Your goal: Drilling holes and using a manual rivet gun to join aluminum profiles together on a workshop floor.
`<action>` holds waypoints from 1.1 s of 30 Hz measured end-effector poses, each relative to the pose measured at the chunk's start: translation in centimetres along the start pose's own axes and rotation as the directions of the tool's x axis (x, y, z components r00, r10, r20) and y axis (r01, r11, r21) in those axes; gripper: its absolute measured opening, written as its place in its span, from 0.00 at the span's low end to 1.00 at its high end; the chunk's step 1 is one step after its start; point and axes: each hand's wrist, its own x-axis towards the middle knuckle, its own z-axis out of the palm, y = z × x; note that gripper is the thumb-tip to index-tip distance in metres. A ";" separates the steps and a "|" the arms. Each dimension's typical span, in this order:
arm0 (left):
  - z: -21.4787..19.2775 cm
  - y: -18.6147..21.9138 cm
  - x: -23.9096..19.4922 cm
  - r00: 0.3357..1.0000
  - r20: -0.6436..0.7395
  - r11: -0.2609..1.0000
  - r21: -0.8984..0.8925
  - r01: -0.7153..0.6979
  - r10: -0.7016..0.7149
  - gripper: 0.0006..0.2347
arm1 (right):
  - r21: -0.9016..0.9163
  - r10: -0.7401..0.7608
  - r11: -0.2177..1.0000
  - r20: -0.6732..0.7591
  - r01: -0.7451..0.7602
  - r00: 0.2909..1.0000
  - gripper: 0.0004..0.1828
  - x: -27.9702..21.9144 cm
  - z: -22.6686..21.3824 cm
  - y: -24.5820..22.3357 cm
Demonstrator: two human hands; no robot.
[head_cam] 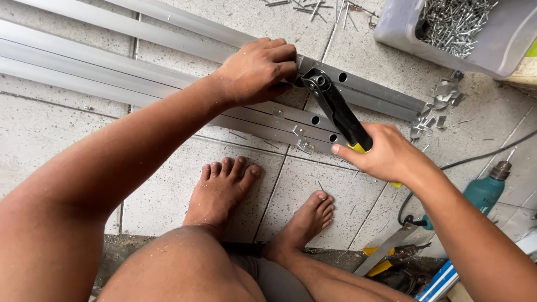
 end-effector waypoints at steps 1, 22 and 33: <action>-0.1 0.0 0.1 1.000 -0.005 0.999 -0.030 0.018 -0.018 0.07 | -0.012 0.017 1.000 -0.026 -0.017 1.000 0.24 0.0 -0.2 -0.2; 1.4 3.6 7.4 0.903 0.429 0.835 -0.505 0.219 0.023 0.14 | -0.275 0.076 0.961 0.136 -0.037 0.988 0.20 -5.7 -5.5 -2.1; -0.4 3.3 7.4 0.897 0.441 0.758 -0.571 0.315 -0.041 0.14 | 0.099 -0.056 0.990 -0.354 0.097 0.934 0.12 3.6 4.7 4.6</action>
